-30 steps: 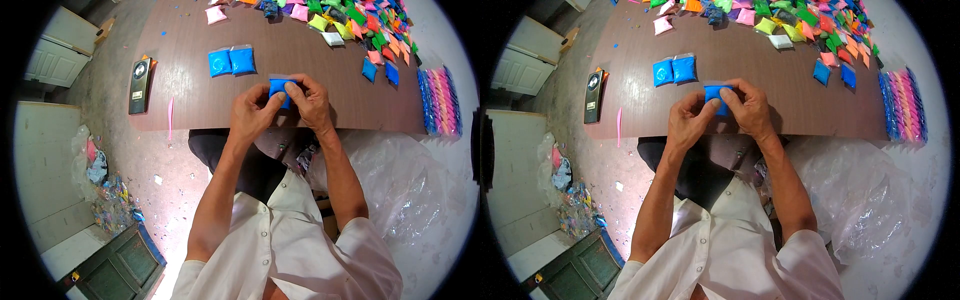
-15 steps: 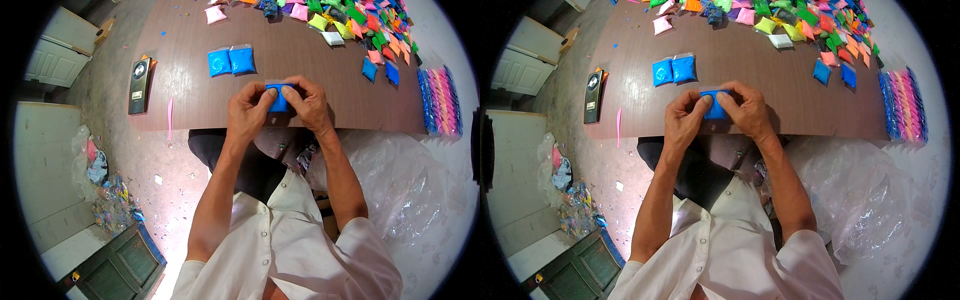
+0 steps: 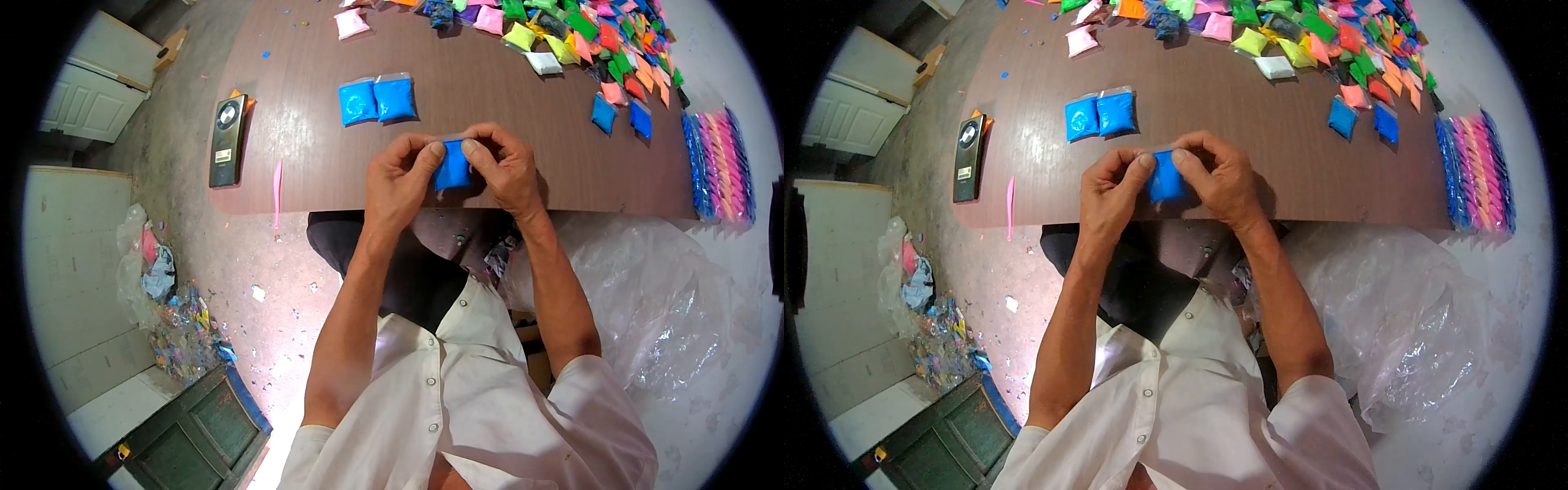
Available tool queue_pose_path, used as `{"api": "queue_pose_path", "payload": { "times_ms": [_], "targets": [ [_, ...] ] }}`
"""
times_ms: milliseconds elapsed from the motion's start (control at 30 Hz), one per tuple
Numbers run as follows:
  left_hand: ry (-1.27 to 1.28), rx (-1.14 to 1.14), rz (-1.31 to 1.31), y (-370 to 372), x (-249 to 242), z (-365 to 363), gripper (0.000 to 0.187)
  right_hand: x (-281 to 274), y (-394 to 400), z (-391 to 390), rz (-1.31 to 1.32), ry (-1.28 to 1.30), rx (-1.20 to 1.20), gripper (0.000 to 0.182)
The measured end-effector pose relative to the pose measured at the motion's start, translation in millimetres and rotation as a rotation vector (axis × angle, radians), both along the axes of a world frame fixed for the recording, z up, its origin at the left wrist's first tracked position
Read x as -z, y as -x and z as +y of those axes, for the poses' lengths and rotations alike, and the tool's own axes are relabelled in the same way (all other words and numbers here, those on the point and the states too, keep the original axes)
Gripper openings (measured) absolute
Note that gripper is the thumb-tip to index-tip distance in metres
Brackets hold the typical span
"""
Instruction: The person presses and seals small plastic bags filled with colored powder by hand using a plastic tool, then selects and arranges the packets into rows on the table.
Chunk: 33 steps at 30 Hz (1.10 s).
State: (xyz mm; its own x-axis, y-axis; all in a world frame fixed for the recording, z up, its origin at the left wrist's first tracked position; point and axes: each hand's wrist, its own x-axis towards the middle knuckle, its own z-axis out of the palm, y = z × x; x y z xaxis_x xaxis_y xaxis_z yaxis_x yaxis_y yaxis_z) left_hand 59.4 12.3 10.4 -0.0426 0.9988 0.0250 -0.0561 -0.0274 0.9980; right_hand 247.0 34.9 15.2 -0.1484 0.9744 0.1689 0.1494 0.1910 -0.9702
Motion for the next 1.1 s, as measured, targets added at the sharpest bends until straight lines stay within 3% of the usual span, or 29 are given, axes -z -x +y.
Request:
{"api": "queue_pose_path", "payload": {
  "times_ms": [300, 400, 600, 800, 867, 1100],
  "targets": [
    [0.105, 0.095, 0.022, 2.5, -6.1, 0.9, 0.025, 3.5, -0.5, 2.3, -0.025, -0.038, -0.074, 0.013],
    [0.039, 0.07, 0.099, 3.1, -0.7, 1.8, 0.023, 2.1, 1.9, 1.1, -0.052, -0.059, -0.064, 0.015],
    [-0.049, -0.012, -0.021, -1.0, 5.3, 2.4, 0.024, -3.4, 3.2, 0.4, -0.151, -0.071, -0.108, 0.023],
    [-0.009, 0.023, 0.031, -4.5, -10.7, -0.7, 0.024, 8.0, -1.9, 2.4, 0.028, 0.009, -0.029, 0.025],
    [0.089, 0.069, 0.036, -3.1, -11.5, -1.2, 0.027, 7.7, -0.3, 2.2, 0.006, -0.014, -0.029, 0.026],
    [0.029, 0.006, 0.053, -3.3, -6.4, -2.2, 0.023, 3.4, 3.6, 2.6, -0.047, -0.098, -0.068, 0.026]
  ]
}}
